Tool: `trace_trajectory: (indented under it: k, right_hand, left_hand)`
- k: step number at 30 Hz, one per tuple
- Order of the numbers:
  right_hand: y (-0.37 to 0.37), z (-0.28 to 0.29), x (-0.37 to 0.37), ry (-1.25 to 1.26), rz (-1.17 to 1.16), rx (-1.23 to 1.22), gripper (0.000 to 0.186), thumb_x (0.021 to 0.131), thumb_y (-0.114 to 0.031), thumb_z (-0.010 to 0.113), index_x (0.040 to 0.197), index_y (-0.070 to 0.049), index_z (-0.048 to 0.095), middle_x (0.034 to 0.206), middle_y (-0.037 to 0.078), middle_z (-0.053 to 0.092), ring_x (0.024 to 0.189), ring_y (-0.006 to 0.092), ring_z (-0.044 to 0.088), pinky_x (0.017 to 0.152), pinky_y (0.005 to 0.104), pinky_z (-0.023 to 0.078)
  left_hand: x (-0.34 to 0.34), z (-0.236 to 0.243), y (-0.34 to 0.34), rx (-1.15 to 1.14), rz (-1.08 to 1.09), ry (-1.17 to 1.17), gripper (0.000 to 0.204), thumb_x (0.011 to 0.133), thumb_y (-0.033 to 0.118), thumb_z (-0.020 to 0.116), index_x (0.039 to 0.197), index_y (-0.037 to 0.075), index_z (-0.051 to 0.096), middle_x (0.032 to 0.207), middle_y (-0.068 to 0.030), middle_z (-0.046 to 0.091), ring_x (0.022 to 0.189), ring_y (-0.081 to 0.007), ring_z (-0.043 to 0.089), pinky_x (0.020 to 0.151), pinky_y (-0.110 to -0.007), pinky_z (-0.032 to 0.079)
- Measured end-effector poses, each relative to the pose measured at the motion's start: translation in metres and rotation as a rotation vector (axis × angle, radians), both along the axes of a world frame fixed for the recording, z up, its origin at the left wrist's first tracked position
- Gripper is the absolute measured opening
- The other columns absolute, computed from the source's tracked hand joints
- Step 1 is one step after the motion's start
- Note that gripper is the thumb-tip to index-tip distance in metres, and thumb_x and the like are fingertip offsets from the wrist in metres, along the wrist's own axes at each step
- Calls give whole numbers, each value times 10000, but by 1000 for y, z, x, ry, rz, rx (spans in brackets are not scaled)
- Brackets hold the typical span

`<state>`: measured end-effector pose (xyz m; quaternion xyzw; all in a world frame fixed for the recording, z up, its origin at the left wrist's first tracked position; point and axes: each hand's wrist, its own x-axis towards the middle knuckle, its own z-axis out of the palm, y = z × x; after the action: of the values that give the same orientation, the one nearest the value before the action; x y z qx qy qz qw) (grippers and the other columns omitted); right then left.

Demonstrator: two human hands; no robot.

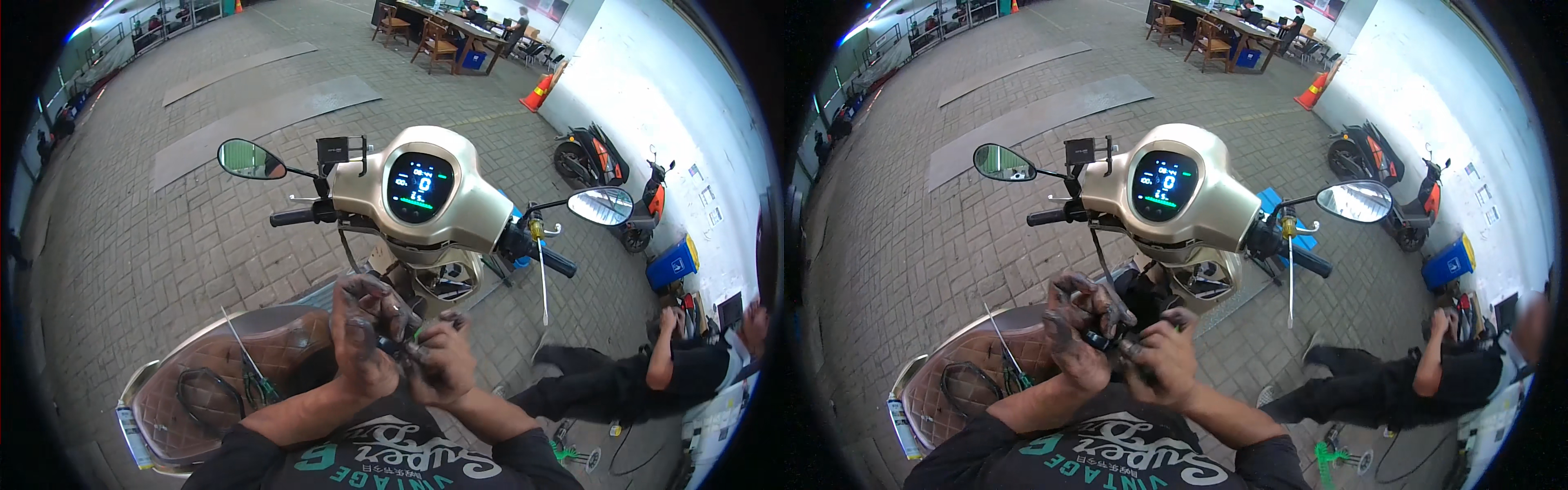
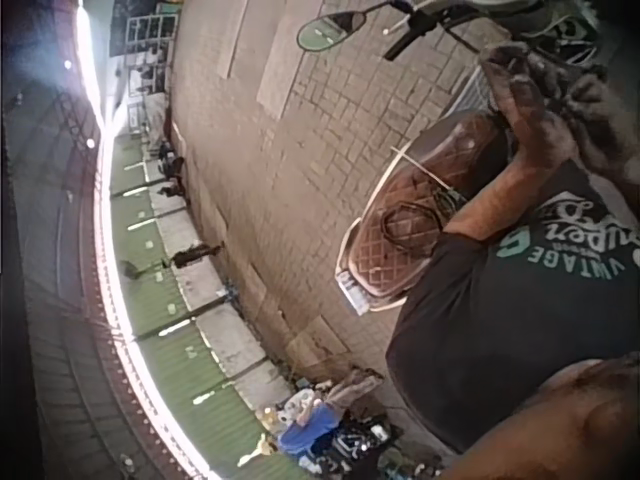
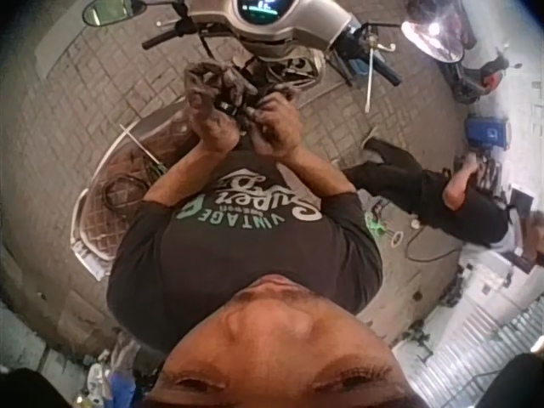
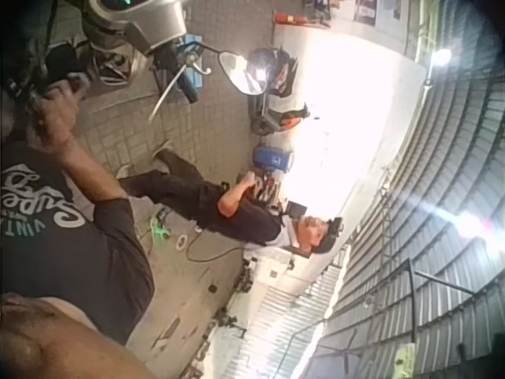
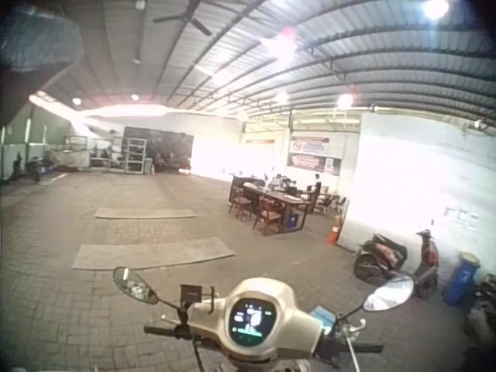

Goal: The person manipulates the internal wiring and a connector of an electric scooter using pliers. They use the pliers to strip or adjust wires and then attempt to reconnect a plastic component by hand.

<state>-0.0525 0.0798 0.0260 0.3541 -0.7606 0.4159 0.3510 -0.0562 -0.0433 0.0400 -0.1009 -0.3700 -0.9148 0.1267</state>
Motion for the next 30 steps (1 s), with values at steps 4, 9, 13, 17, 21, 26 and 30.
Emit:
trace_trajectory:
  k: [4,9,13,17,21,26,30]
  right_hand:
    - [-3,-5,0,-28,-16,-83,253,576,29,671,800,-52,586,644,53,546,617,223,545,746,424,357]
    - [-1,-9,3,-58,3,-94,281,596,48,673,839,-63,586,660,43,551,621,222,544,768,435,353]
    - [-5,-8,9,-57,12,-108,280,607,49,684,844,-59,581,669,52,544,635,224,548,783,447,348]
    - [-13,-9,6,-77,-16,-173,279,607,45,689,841,-60,579,689,60,549,639,227,545,782,449,352]
    - [-15,-13,6,-56,-6,-170,279,607,34,685,845,-61,575,690,57,535,639,231,535,778,459,359]
    - [-20,-13,13,-80,69,-203,261,611,23,683,825,-64,562,682,60,533,650,231,533,762,448,356]
    - [-9,-9,0,-61,10,-133,281,607,20,683,839,-61,548,695,65,552,631,230,532,780,439,355]
  left_hand:
    - [4,1,3,8,36,34,550,834,538,544,1020,41,398,768,-28,428,643,-87,406,568,-229,348]
    - [6,-1,9,39,43,0,512,858,507,518,1011,29,414,765,-26,438,640,-81,406,576,-206,335]
    - [2,-2,4,34,6,72,499,863,496,515,1013,30,423,770,-22,440,642,-79,410,581,-200,337]
    - [5,-7,1,79,21,-9,495,865,495,514,1023,34,428,779,-21,447,648,-77,416,580,-199,343]
    - [8,-10,0,148,8,-76,485,867,497,513,1024,46,429,793,-26,460,646,-80,418,581,-205,350]
    - [6,-4,-3,125,2,-19,506,854,532,515,1015,59,432,800,-27,474,648,-86,424,593,-213,358]
    - [6,-11,-1,89,23,-76,505,858,538,501,989,56,433,781,-29,468,633,-87,418,574,-217,354]
